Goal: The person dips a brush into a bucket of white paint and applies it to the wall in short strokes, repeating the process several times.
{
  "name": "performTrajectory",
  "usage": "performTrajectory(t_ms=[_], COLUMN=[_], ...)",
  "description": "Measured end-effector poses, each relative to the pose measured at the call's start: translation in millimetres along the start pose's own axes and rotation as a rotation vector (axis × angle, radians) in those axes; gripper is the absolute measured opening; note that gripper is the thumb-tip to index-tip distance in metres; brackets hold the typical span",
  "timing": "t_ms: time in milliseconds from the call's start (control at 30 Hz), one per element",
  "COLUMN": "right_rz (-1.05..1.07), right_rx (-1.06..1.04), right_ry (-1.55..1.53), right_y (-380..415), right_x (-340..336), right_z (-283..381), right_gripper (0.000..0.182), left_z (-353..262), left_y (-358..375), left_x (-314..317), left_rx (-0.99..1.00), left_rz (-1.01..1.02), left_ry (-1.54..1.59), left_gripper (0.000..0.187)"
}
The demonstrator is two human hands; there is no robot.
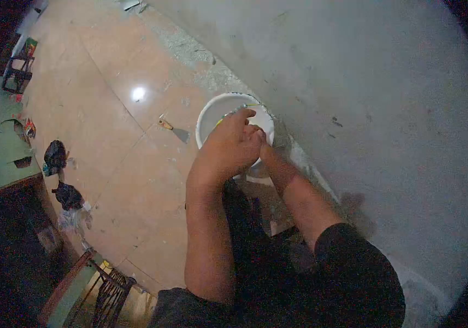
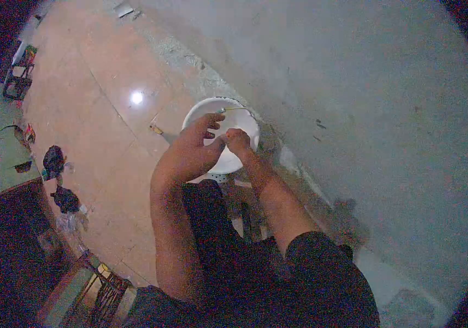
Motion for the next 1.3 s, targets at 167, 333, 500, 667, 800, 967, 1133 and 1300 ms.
performTrajectory(t_ms=[167,333,500,667,800,967,1133,1300], right_rz=[0.048,-0.038,0.095,-0.015,0.014,0.354,-0.005,-0.234], right_rx=[0.153,-0.068,0.09,0.103,0.566,0.52,0.385,0.212], right_ry=[0.265,0.256,0.405,0.136,-0.392,-0.992,-0.791,-0.02], right_y=[6,7,8,29,71,141,178,189], right_x=[-23,-14,-28,-81,-84,-100,-83,-74], right_z=[53,49,77,106,82,105,125,115], right_gripper=[0.022,0.017,0.016,0.022,0.028,0.039,0.026,0.025], left_z=[2,-8,4,10,12,2,-9,-20], left_y=[1,4,-3,-3,-6,-2,4,5], left_x=[-1,-4,0,3,2,6,12,17], left_rx=[-0.024,-0.058,-0.012,-0.004,0.051,0.051,0.015,0.04], left_rz=[0.033,0.033,0.027,-0.008,-0.002,0.032,0.084,0.137], left_ry=[0.033,0.024,-0.012,-0.008,-0.014,-0.001,-0.07,-0.284], left_gripper=[0.046,0.046,0.047,0.047,0.047,0.05,0.049,0.049])
Point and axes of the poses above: each hand's wrist, its own y-axis away from the middle knuckle, its own x-axis out of the palm, z = x × y, the point moved 2 cm from there along -y, towards the middle knuckle, and after that the axes turned 8 degrees about -y, right-handed, at the moved point
